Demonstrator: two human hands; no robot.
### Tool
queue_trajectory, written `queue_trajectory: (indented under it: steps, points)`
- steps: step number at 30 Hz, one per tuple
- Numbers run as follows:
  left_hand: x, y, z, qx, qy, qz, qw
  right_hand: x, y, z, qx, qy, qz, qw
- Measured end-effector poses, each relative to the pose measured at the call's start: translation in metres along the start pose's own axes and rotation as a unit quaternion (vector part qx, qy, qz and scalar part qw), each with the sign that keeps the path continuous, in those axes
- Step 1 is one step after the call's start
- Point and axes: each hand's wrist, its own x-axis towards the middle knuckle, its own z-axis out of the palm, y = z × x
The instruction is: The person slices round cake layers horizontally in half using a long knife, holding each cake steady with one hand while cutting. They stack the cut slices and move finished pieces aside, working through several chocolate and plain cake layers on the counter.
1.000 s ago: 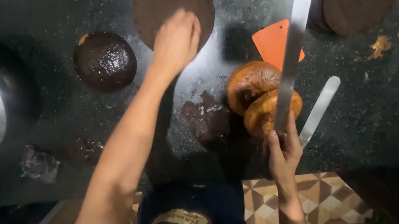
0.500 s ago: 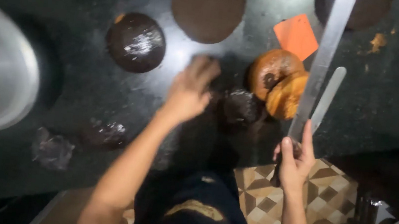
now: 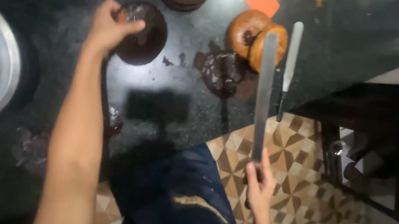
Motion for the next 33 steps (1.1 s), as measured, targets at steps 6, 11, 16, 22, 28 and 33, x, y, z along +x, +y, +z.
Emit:
queue_trajectory:
  steps: [6, 11, 16, 22, 28, 33]
  points:
    - [-0.085, -0.026, 0.076, -0.266, 0.024, 0.138, 0.954, -0.006, 0.016, 0.018, 0.083, -0.027, 0.092, 0.992]
    - [-0.163, -0.014, 0.106, 0.04, 0.177, 0.154, 0.971, 0.028, 0.061, 0.044, 0.12, -0.209, 0.133, 0.961]
    - [-0.177, -0.025, 0.136, 0.224, 0.168, 0.256, 0.925, 0.053, 0.096, 0.08, 0.175, -0.263, 0.128, 0.94]
    - [-0.163, -0.018, 0.166, 0.376, 0.122, 0.278, 0.875, 0.06, 0.08, 0.1, 0.183, -0.269, 0.144, 0.934]
    - [-0.157, -0.039, 0.18, 0.412, 0.165, 0.304, 0.843, -0.01, 0.141, 0.089, 0.233, -0.267, 0.099, 0.93]
    - [-0.16, -0.046, 0.177, 0.425, 0.165, 0.298, 0.838, 0.006, 0.116, 0.109, 0.248, -0.265, 0.114, 0.925]
